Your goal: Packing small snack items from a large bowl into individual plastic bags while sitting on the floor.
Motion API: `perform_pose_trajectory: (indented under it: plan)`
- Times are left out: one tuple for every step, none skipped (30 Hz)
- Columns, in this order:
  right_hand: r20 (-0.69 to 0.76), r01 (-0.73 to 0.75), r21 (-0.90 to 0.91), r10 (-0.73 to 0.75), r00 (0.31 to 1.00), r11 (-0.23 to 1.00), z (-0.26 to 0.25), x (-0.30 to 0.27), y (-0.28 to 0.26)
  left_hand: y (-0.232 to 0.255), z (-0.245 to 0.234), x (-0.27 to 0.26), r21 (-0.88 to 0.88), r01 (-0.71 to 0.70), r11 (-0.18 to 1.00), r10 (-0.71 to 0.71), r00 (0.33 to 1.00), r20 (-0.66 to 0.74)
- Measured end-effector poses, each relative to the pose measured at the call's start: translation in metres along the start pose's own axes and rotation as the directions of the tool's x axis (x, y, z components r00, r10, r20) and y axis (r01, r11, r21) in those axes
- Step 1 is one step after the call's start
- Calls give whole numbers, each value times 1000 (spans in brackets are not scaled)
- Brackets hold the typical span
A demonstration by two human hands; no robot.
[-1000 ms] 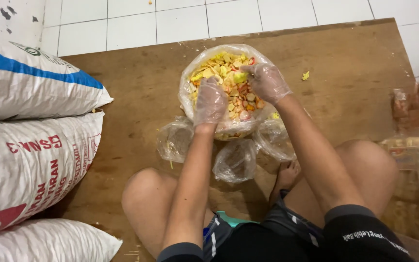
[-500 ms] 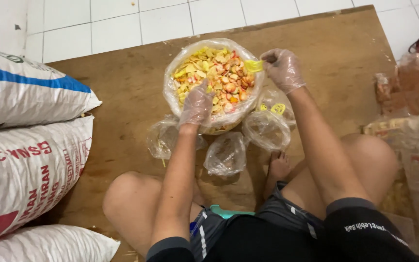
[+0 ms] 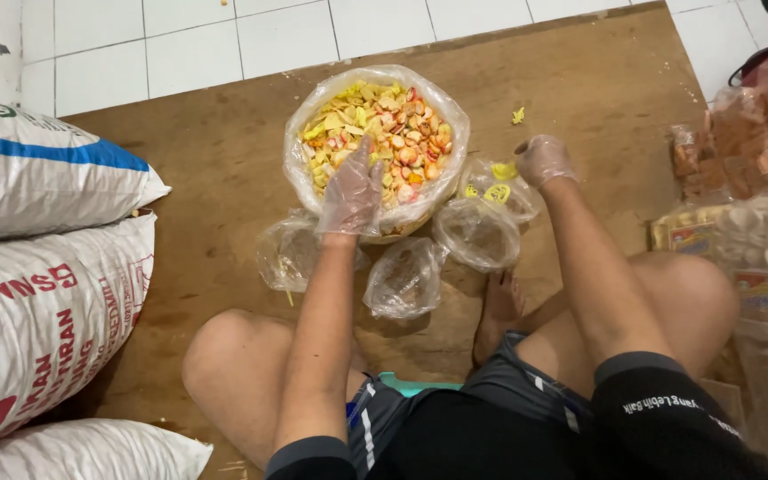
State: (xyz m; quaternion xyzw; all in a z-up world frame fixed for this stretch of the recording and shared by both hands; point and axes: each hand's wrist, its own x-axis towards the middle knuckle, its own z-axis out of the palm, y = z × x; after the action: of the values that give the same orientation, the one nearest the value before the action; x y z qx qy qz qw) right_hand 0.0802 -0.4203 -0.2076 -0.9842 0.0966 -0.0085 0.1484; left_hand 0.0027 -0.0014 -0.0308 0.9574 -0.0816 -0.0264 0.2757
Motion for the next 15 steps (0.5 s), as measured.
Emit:
perform_pose_trajectory:
  plan:
    - [1,0,2,0,1000,1000,-9,-5,-7,3,-3,-3,2,1,1000,-1,1000,1]
    - [29,-8,7,8,1000,1000,-17,-10,-13,6,-6,-5,-41,-12,999,12,1000,-3]
    - [56,-16,12,16,998,1000,-26,-15,-20,8,-9,-7,-85,-27,996,26,1000,-8]
    - [56,-18,14,17,998,1000,-28,-14,-22,5,-2,-4,-83,-28,996,27,1000,-7]
    - [23,4,45,-5,1000,999,-29,-14,-25,2,4,-3,-80,-36,996,34,999,-21]
    - [-10,27,74,-27,1000,997,-31,-14,-29,-2,11,-1,-77,-43,996,41,999,-35]
    - [-11,31,74,-30,999,997,-35,-15,-41,-1,12,-1,-76,-42,996,39,999,-37]
    - [-96,119,173,-103,990,978,-38,-15,-54,0,14,-1,-161,15,987,-28,996,-81]
    - [-192,214,260,-167,967,941,-44,-14,-67,2,14,1,-247,62,967,-95,988,-123]
    - [-196,220,260,-171,966,940,-72,-30,-99,-2,19,3,-247,61,967,-95,987,-129]
    - [-203,294,399,-229,952,869,-100,-48,-130,-6,25,3,-299,-60,952,-24,962,-272]
    - [-219,357,528,-283,934,771,-127,-66,-161,-11,31,4,-330,-185,926,35,910,-413]
    - [-219,359,527,-285,933,770,-140,-76,-183,-2,25,3,-331,-185,925,34,909,-415]
    - [-234,425,557,-356,905,713,-153,-85,-205,6,19,2,-409,-146,901,-15,931,-365]
    - [-251,483,586,-421,872,651,-166,-97,-227,14,13,0,-482,-103,870,-59,949,-309]
